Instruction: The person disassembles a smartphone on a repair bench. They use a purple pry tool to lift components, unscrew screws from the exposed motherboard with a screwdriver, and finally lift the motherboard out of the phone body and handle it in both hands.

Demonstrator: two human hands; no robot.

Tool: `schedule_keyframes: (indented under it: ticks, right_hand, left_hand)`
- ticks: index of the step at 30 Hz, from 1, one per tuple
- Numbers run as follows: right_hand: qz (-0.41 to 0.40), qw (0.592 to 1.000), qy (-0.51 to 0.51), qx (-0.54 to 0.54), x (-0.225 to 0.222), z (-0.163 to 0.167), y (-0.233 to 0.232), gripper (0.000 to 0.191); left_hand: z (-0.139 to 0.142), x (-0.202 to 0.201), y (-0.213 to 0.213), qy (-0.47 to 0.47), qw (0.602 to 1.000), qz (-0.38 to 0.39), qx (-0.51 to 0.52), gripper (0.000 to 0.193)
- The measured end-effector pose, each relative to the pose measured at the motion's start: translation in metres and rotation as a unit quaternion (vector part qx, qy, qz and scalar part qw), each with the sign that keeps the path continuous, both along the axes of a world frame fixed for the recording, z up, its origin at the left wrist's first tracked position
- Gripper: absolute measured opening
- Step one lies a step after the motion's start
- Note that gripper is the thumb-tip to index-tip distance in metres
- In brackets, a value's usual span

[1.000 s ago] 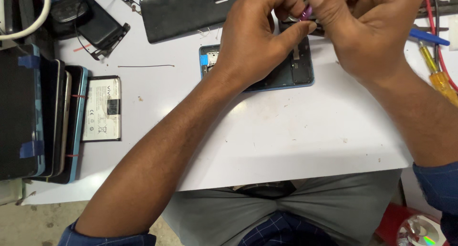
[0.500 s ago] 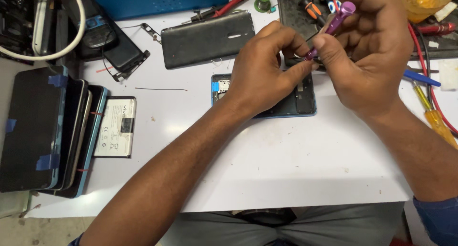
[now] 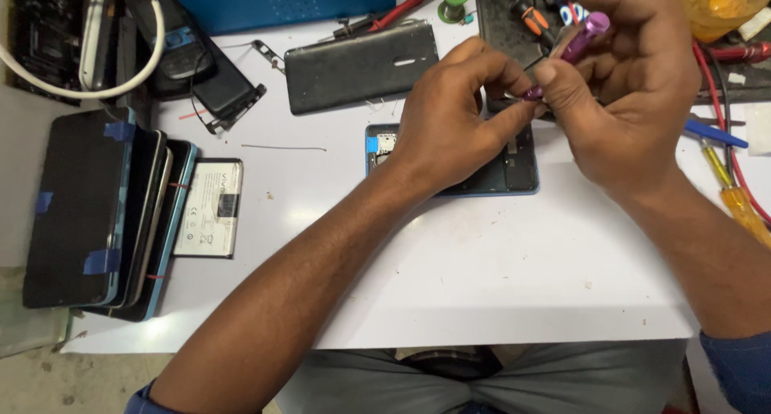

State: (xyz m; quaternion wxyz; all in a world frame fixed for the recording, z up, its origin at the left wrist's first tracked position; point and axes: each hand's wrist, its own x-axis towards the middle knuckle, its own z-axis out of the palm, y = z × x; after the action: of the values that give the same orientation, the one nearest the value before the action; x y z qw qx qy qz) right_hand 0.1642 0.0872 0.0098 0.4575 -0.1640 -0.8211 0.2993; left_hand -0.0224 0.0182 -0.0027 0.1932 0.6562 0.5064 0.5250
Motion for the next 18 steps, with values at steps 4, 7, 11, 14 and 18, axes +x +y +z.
schedule_keyframes:
  ticks: [4, 7, 11, 14, 18]
  right_hand:
    - [-0.003, 0.999, 0.016, -0.044, -0.001, 0.003, -0.002, 0.039]
    - [-0.009, 0.995, 0.024, -0.094, -0.004, 0.012, -0.008, 0.04]
    - [0.014, 0.987, 0.039, -0.155, -0.008, 0.023, -0.016, 0.041]
    - [0.014, 0.991, 0.043, -0.125, -0.008, 0.023, -0.015, 0.043]
    - [0.005, 0.997, 0.038, -0.06, -0.006, 0.012, -0.007, 0.037]
  left_hand:
    - [0.004, -0.002, -0.001, 0.011, 0.999, -0.011, 0.034, 0.023]
    - [0.006, -0.001, -0.001, -0.012, 1.0, -0.023, -0.016, 0.028]
    - [0.009, 0.0, 0.001, -0.006, 1.0, -0.016, -0.019, 0.022]
    - [0.01, 0.0, 0.001, 0.006, 1.0, -0.002, -0.021, 0.02]
    - [0.01, 0.001, 0.001, 0.005, 0.999, 0.002, -0.039, 0.02]
